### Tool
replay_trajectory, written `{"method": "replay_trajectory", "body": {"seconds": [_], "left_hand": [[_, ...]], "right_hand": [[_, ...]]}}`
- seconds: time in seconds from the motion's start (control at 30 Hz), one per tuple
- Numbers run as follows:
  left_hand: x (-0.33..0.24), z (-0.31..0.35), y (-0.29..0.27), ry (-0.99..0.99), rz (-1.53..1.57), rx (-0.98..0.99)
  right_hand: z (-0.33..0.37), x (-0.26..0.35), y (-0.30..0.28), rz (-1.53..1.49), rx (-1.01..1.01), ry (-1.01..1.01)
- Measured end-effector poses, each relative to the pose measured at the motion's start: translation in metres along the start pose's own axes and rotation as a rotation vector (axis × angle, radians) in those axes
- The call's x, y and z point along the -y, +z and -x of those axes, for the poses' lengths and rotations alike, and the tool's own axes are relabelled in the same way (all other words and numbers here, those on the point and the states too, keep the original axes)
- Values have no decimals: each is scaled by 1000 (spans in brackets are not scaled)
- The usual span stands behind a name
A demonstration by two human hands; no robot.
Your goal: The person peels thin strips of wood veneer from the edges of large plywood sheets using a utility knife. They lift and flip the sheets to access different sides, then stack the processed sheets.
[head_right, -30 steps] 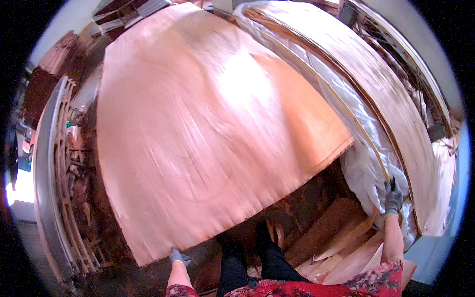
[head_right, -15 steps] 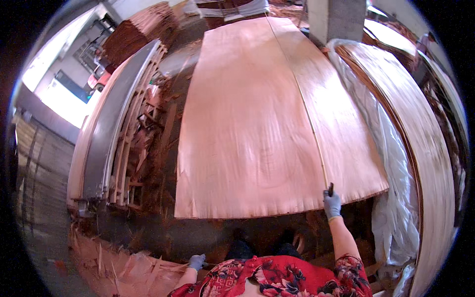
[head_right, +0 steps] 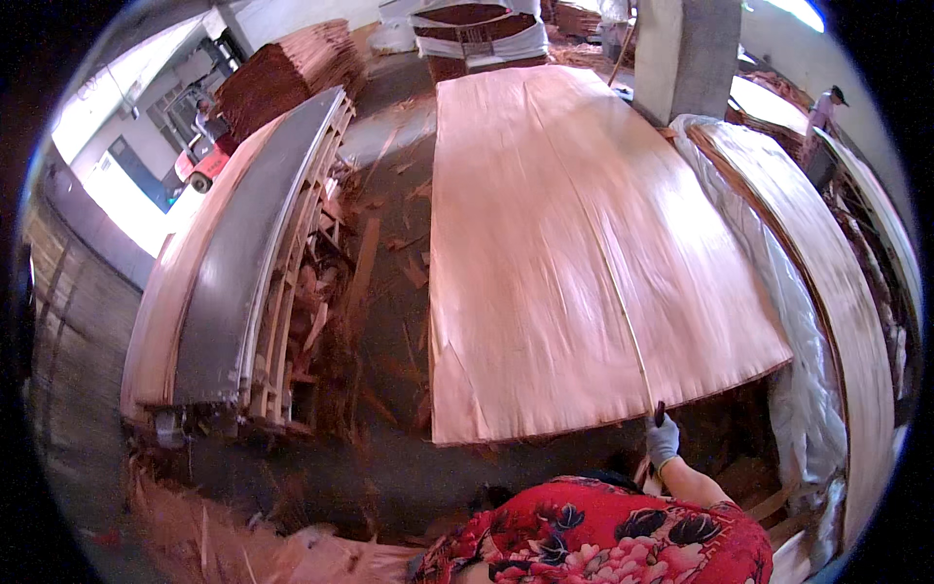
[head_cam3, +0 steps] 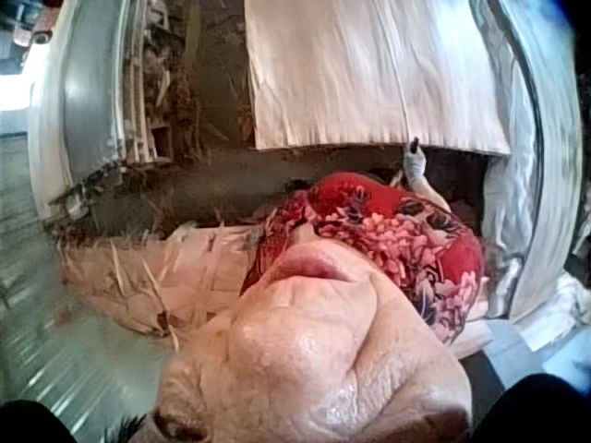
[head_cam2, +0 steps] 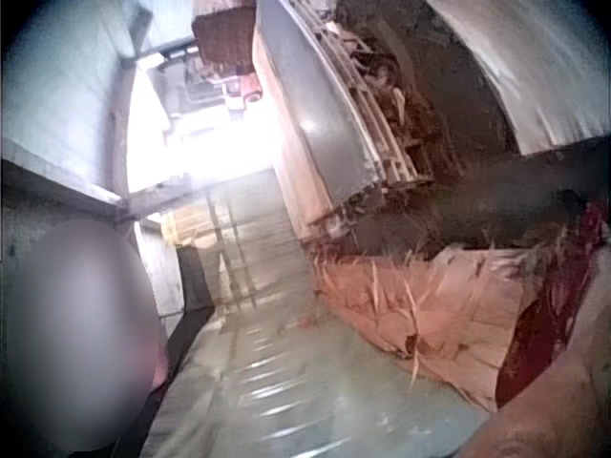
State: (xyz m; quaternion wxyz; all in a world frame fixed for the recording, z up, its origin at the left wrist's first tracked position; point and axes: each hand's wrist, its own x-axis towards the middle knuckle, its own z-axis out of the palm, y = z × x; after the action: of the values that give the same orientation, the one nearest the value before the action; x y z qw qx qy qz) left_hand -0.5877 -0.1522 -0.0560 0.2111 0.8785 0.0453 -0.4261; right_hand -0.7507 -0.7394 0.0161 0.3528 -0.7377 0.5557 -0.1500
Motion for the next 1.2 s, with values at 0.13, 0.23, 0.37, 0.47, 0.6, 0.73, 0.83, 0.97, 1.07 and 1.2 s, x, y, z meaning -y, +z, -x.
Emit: {"method": "replay_trajectory", "body": {"seconds": [0.13, 0.23, 0.37, 0.47, 0.6, 0.73, 0.83, 0.97, 1.07, 1.2], "left_hand": [[-14, -53, -86, -17, 77, -46], [-47, -78, -155, -21, 176, -109], [-69, -88, -224, -10, 263, -198], [-64, -90, -249, -26, 270, -197], [-17, -83, -258, -93, 306, -206], [91, -40, -236, -202, 322, -205], [178, 3, -188, -221, 275, -186], [276, 22, -168, -24, -87, -276], [379, -11, -203, -72, -504, -437], [352, -77, -362, 19, -79, -709]], "right_hand": [[-18, 75, 30, 10, -9, 55], [-27, 132, 66, 157, 64, 82], [-27, 215, 126, 42, 203, 193], [-29, 246, 175, 48, 85, 25], [-18, 289, 251, -116, 153, 6], [9, 331, 315, -313, 306, 21], [61, 402, 329, -438, 410, -15], [129, 464, 370, -553, 531, -50], [186, 504, 439, -642, 682, -72], [299, 632, 474, -590, 876, 81]]}}
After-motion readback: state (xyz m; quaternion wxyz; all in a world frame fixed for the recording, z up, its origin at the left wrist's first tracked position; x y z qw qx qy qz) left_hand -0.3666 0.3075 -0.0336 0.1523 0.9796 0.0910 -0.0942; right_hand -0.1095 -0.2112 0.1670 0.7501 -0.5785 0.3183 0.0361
